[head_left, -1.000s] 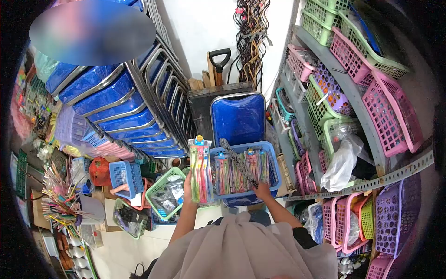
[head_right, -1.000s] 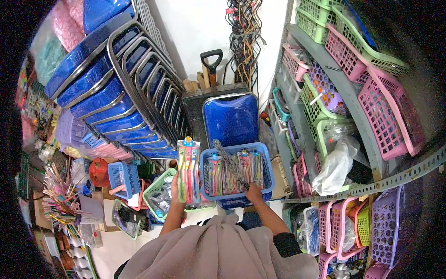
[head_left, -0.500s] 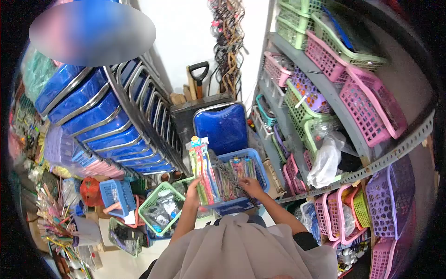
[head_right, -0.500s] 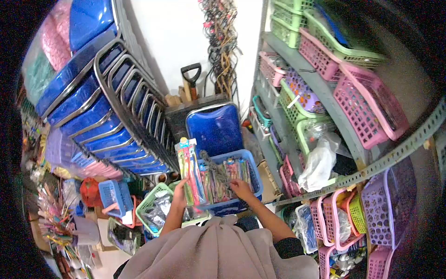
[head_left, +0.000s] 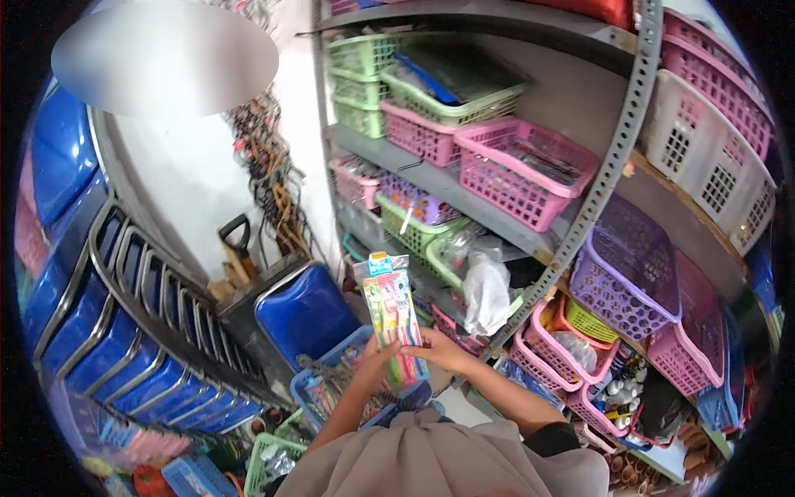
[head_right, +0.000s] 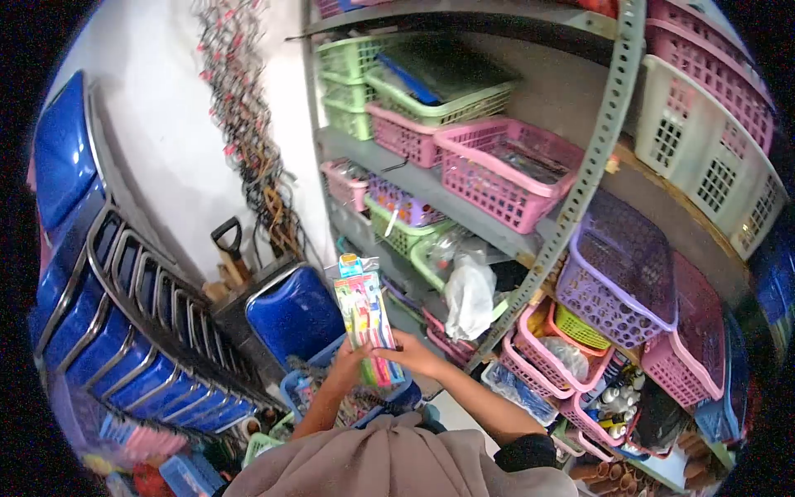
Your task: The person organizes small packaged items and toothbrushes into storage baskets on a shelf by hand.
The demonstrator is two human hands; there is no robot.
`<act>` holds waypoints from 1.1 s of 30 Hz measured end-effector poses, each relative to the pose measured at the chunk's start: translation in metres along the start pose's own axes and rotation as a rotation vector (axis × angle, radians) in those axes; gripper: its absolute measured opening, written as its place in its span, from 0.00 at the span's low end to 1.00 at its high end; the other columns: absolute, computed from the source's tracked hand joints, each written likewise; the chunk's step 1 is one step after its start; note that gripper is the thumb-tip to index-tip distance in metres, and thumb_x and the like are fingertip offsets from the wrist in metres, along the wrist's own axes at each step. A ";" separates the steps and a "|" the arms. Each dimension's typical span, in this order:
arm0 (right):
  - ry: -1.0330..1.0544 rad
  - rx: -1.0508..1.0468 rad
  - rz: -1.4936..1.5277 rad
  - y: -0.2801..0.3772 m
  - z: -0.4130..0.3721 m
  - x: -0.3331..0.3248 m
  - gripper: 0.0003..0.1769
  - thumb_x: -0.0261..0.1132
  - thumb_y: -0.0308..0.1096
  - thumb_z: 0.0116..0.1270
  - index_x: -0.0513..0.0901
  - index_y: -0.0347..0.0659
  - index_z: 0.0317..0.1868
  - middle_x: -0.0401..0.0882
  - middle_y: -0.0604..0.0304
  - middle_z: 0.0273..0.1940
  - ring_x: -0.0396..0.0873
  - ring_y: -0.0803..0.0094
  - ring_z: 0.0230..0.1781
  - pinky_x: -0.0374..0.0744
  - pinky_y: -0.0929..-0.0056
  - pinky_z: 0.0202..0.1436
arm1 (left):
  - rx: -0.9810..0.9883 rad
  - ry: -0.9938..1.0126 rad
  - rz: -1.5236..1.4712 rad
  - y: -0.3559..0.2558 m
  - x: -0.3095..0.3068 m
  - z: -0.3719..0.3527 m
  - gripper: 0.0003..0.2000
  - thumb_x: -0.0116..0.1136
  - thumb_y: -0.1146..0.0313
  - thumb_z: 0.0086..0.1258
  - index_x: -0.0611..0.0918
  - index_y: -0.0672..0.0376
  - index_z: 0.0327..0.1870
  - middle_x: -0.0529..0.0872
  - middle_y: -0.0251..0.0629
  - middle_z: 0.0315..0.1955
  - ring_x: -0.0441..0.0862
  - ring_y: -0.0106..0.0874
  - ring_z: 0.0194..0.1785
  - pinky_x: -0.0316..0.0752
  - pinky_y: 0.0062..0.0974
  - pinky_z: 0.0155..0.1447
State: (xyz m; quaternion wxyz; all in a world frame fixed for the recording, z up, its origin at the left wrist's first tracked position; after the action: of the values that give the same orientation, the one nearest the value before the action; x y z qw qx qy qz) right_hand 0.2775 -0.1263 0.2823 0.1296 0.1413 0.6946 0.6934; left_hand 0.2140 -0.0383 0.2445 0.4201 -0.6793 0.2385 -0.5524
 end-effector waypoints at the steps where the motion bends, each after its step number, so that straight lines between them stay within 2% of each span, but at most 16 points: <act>1: -0.036 -0.041 0.024 0.014 -0.008 -0.009 0.22 0.65 0.32 0.64 0.72 0.37 0.57 0.77 0.63 0.49 0.73 0.81 0.49 0.73 0.76 0.53 | 0.050 0.073 0.041 -0.005 0.015 0.007 0.21 0.56 0.67 0.68 0.68 0.62 0.60 0.77 0.35 0.50 0.74 0.25 0.54 0.68 0.27 0.57; 5: -0.166 -0.069 -0.109 0.053 -0.027 -0.057 0.22 0.66 0.35 0.63 0.74 0.35 0.55 0.78 0.62 0.47 0.73 0.79 0.47 0.72 0.76 0.53 | 0.122 0.256 0.292 -0.023 0.056 0.043 0.21 0.51 0.62 0.71 0.68 0.63 0.60 0.77 0.36 0.51 0.73 0.24 0.54 0.66 0.25 0.58; 6: -0.228 -0.062 -0.125 0.074 -0.033 -0.067 0.22 0.67 0.34 0.63 0.74 0.34 0.55 0.78 0.61 0.47 0.73 0.79 0.46 0.72 0.76 0.53 | -0.032 0.202 0.335 -0.014 0.053 0.063 0.23 0.46 0.59 0.74 0.65 0.65 0.63 0.74 0.38 0.55 0.70 0.27 0.58 0.64 0.26 0.62; 8: -0.293 -0.099 -0.303 0.127 -0.045 -0.089 0.23 0.67 0.35 0.62 0.73 0.34 0.55 0.78 0.60 0.46 0.74 0.78 0.46 0.73 0.76 0.52 | 0.228 0.442 0.071 -0.058 0.099 0.081 0.25 0.42 0.59 0.75 0.62 0.67 0.66 0.70 0.41 0.60 0.66 0.29 0.63 0.61 0.27 0.65; 10: -0.390 -0.178 -0.400 0.168 -0.052 -0.120 0.24 0.68 0.36 0.62 0.74 0.33 0.54 0.79 0.59 0.45 0.75 0.77 0.45 0.74 0.74 0.51 | 0.379 0.463 0.208 -0.096 0.126 0.098 0.24 0.42 0.62 0.75 0.61 0.67 0.67 0.67 0.42 0.63 0.64 0.31 0.66 0.58 0.30 0.68; 12: -0.517 -0.300 -0.519 0.219 -0.056 -0.142 0.25 0.69 0.38 0.60 0.73 0.31 0.53 0.81 0.53 0.44 0.77 0.73 0.44 0.75 0.71 0.50 | 0.508 0.468 0.410 -0.120 0.159 0.113 0.22 0.50 0.70 0.70 0.66 0.63 0.64 0.68 0.42 0.63 0.65 0.36 0.66 0.56 0.33 0.69; 14: -0.717 -0.444 -0.874 0.273 -0.062 -0.165 0.27 0.69 0.39 0.59 0.72 0.30 0.52 0.80 0.45 0.44 0.78 0.70 0.45 0.75 0.69 0.49 | 0.883 0.419 0.881 -0.139 0.187 0.125 0.22 0.54 0.72 0.66 0.70 0.59 0.62 0.68 0.42 0.63 0.66 0.40 0.65 0.57 0.36 0.69; 18: -0.996 -0.567 -1.167 0.365 -0.068 -0.182 0.25 0.68 0.39 0.58 0.70 0.30 0.48 0.80 0.38 0.37 0.81 0.47 0.41 0.77 0.61 0.44 | 1.091 0.422 1.018 -0.161 0.237 0.146 0.24 0.55 0.71 0.64 0.69 0.56 0.63 0.66 0.43 0.64 0.61 0.42 0.68 0.54 0.40 0.71; 19: -1.057 -0.511 -1.247 0.380 -0.065 -0.186 0.22 0.67 0.37 0.58 0.69 0.31 0.45 0.79 0.37 0.34 0.78 0.39 0.37 0.77 0.54 0.40 | 1.129 0.381 1.050 -0.167 0.247 0.152 0.24 0.56 0.70 0.64 0.69 0.56 0.63 0.66 0.42 0.65 0.60 0.43 0.69 0.52 0.41 0.71; 21: -1.093 -0.473 -1.353 0.398 -0.051 -0.198 0.20 0.65 0.35 0.57 0.68 0.32 0.43 0.79 0.36 0.33 0.77 0.39 0.36 0.77 0.53 0.39 | 1.180 0.302 1.114 -0.175 0.264 0.171 0.25 0.56 0.66 0.63 0.69 0.55 0.63 0.64 0.40 0.66 0.57 0.43 0.70 0.47 0.46 0.72; 23: -1.144 -0.315 -1.492 0.402 -0.034 -0.218 0.17 0.63 0.32 0.55 0.68 0.34 0.41 0.79 0.37 0.32 0.78 0.40 0.33 0.76 0.49 0.39 | 1.212 0.277 1.152 -0.186 0.277 0.185 0.25 0.56 0.65 0.64 0.69 0.55 0.63 0.64 0.40 0.66 0.56 0.43 0.70 0.46 0.47 0.72; 24: -1.151 -0.317 -1.495 0.401 -0.027 -0.231 0.17 0.63 0.32 0.55 0.68 0.34 0.41 0.79 0.37 0.32 0.78 0.40 0.33 0.76 0.49 0.39 | 1.241 0.247 1.194 -0.189 0.282 0.191 0.25 0.56 0.64 0.64 0.69 0.54 0.63 0.64 0.39 0.66 0.56 0.43 0.70 0.45 0.47 0.72; 26: -1.106 -0.054 -1.642 0.387 -0.004 -0.269 0.18 0.63 0.34 0.55 0.71 0.34 0.43 0.80 0.38 0.35 0.79 0.42 0.37 0.78 0.51 0.41 | 1.256 0.216 1.206 -0.185 0.286 0.209 0.25 0.57 0.63 0.63 0.70 0.53 0.63 0.67 0.39 0.64 0.56 0.43 0.70 0.45 0.47 0.72; 27: -1.114 -0.058 -1.643 0.384 0.004 -0.286 0.18 0.63 0.34 0.55 0.71 0.34 0.43 0.80 0.38 0.35 0.79 0.42 0.37 0.78 0.51 0.41 | 1.227 0.231 1.208 -0.178 0.285 0.221 0.25 0.58 0.63 0.62 0.70 0.53 0.62 0.69 0.39 0.62 0.58 0.43 0.69 0.46 0.46 0.71; 29: -1.085 0.137 -1.644 0.364 0.019 -0.327 0.20 0.65 0.39 0.56 0.77 0.35 0.45 0.81 0.42 0.39 0.80 0.46 0.41 0.80 0.55 0.43 | 1.250 0.252 1.104 -0.168 0.284 0.234 0.24 0.61 0.63 0.60 0.72 0.53 0.59 0.72 0.38 0.57 0.60 0.42 0.67 0.50 0.45 0.69; 33: -1.171 0.275 -1.602 0.350 0.035 -0.371 0.23 0.65 0.42 0.55 0.80 0.34 0.46 0.80 0.40 0.41 0.80 0.49 0.44 0.78 0.56 0.47 | 1.234 0.254 1.072 -0.170 0.285 0.228 0.24 0.61 0.64 0.59 0.73 0.52 0.58 0.71 0.37 0.57 0.60 0.42 0.66 0.53 0.44 0.66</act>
State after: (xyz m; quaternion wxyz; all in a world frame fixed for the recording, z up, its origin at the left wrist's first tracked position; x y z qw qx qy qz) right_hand 0.6401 -0.2341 0.6262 0.8626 -0.0354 0.4859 0.1365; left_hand 0.4850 -0.1018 0.5349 0.8940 -0.0529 0.2296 -0.3812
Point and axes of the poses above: each hand's wrist, its own z-axis towards the middle knuckle, its own x-axis out of the palm, y = z × x, the point moved 8 cm from there along z, towards the middle knuckle
